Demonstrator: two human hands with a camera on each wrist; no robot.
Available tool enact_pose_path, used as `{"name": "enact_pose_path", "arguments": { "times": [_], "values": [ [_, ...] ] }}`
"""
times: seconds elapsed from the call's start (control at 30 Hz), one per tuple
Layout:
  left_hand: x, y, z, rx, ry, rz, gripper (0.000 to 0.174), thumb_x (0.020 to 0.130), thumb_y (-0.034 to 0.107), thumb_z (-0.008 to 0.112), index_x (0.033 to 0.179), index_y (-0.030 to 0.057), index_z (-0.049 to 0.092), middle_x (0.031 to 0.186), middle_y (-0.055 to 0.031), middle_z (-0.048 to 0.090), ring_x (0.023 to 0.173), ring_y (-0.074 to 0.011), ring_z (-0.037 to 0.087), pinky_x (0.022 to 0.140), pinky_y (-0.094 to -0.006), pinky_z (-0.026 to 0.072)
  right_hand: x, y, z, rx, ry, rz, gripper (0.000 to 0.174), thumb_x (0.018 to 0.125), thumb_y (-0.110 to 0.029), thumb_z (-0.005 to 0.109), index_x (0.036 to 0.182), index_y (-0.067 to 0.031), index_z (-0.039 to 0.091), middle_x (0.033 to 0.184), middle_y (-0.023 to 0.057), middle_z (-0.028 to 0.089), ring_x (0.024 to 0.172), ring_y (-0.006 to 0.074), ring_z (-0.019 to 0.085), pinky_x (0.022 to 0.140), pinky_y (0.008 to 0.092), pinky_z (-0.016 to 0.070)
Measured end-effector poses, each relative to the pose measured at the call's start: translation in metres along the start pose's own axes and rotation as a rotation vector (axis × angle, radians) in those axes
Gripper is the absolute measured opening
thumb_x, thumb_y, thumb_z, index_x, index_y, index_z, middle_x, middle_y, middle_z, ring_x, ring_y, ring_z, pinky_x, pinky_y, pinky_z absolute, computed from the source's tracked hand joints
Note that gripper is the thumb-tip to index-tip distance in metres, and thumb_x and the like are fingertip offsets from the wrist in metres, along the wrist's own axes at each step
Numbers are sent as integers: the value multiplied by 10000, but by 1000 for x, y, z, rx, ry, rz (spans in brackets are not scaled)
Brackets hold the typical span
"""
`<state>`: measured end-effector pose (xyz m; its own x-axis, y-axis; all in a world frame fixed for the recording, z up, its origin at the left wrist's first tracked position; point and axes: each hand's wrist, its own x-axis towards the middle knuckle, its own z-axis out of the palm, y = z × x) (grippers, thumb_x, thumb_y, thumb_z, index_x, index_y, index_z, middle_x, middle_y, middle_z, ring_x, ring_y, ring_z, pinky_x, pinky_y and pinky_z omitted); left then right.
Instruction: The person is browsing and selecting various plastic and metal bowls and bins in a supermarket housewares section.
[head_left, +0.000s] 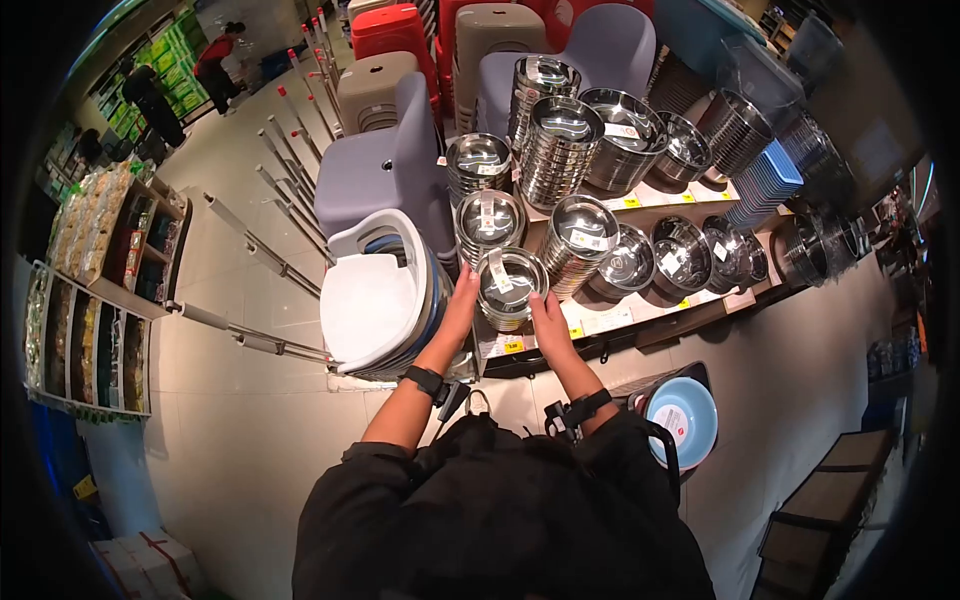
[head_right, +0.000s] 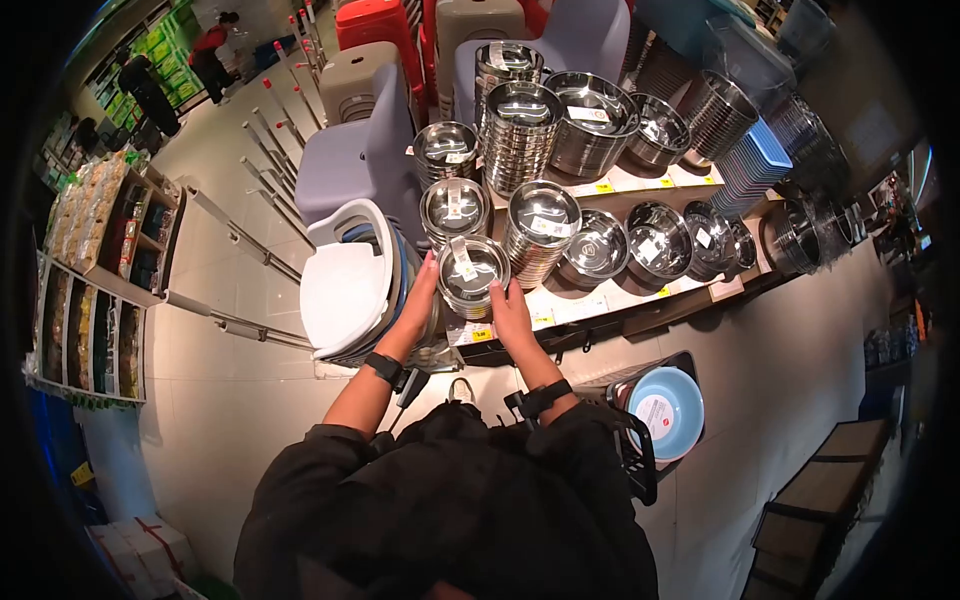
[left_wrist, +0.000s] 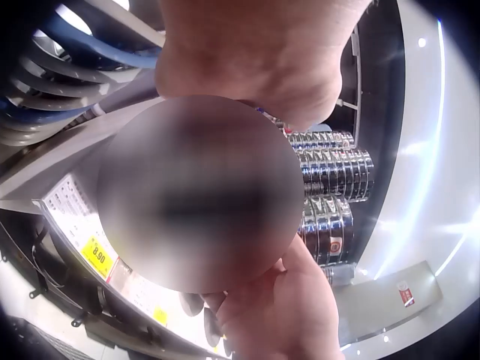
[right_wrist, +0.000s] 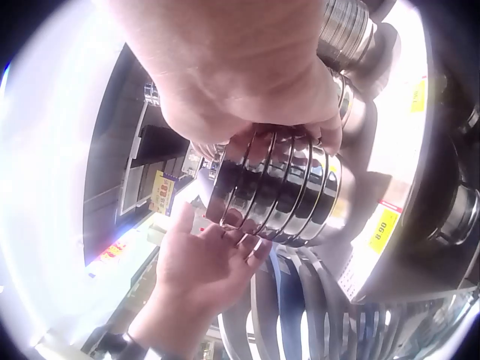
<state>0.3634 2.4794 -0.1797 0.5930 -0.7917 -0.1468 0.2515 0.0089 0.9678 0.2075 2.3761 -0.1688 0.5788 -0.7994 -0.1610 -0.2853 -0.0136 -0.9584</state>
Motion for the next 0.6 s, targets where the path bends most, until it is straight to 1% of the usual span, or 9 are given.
{"name": "enact_pose_path", "arguments": {
  "times": [0.07,0.13,0.17,0.27,0.33,0.4,0.47,0.53,0.6],
  "values": [
    [5,-2,5,7,-33,10,717,1008,429,406,1501,-22,145,1541,-202,230,1431,-259,220,1152,-318,157,-2,-5,1,-63,-7,10,517,991,-384,440,1314,20,461,1233,207,582,1157,303,542,972,365,397],
    [8,-7,6,53,-37,78,700,1006,386,425,1499,-26,149,1529,-224,245,1427,-277,224,1149,-329,165,-9,-15,1,-268,84,-52,446,990,-399,417,1185,-14,526,1040,220,633,998,374,594,887,416,430],
    [8,-9,4,76,-55,94,674,1008,351,426,1495,-30,155,1524,-234,245,1425,-289,225,1149,-340,172,-10,-19,-1,-314,82,-60,427,982,-414,392,1074,-23,536,1006,252,611,941,455,574,823,488,440],
    [3,-18,2,159,-20,128,622,1021,299,417,1499,-6,163,1500,-166,291,1384,-235,269,1132,-326,193,-10,-29,-3,-434,86,-50,403,987,-396,389,1014,-19,529,983,249,616,921,457,579,809,499,440],
    [-1,-13,2,207,-8,167,622,1020,305,418,1492,-17,173,1491,-176,299,1383,-245,272,1133,-329,191,-5,-31,-3,-435,71,-22,394,990,-388,384,997,-20,525,994,252,612,929,458,575,808,503,439],
    [-7,-9,0,232,-24,145,662,1010,341,412,1489,-29,145,1520,-254,227,1425,-323,217,1149,-361,178,-5,-29,-5,-446,50,-88,399,993,-401,390,1098,-45,537,989,252,623,958,461,571,820,495,442],
    [-4,-12,-3,218,-31,146,670,1007,353,418,1484,-37,157,1521,-256,224,1425,-332,217,1149,-369,180,-7,-31,-9,-444,55,-122,397,988,-404,402,1127,-54,529,977,232,631,944,459,578,809,499,444],
    [-2,-5,-3,312,-28,140,677,1001,364,429,1477,-45,178,1516,-261,230,1422,-347,223,1151,-379,184,-17,-55,-20,-486,-3,-72,414,973,-413,431,987,-23,570,944,228,629,930,435,587,795,488,451],
    [-4,22,3,587,89,291,663,984,343,458,1459,-57,225,1484,-274,280,1394,-371,271,1148,-404,203,-28,-74,-45,-515,-20,-60,420,962,-431,451,968,-38,599,902,213,642,908,424,599,777,484,459]
  ]
}}
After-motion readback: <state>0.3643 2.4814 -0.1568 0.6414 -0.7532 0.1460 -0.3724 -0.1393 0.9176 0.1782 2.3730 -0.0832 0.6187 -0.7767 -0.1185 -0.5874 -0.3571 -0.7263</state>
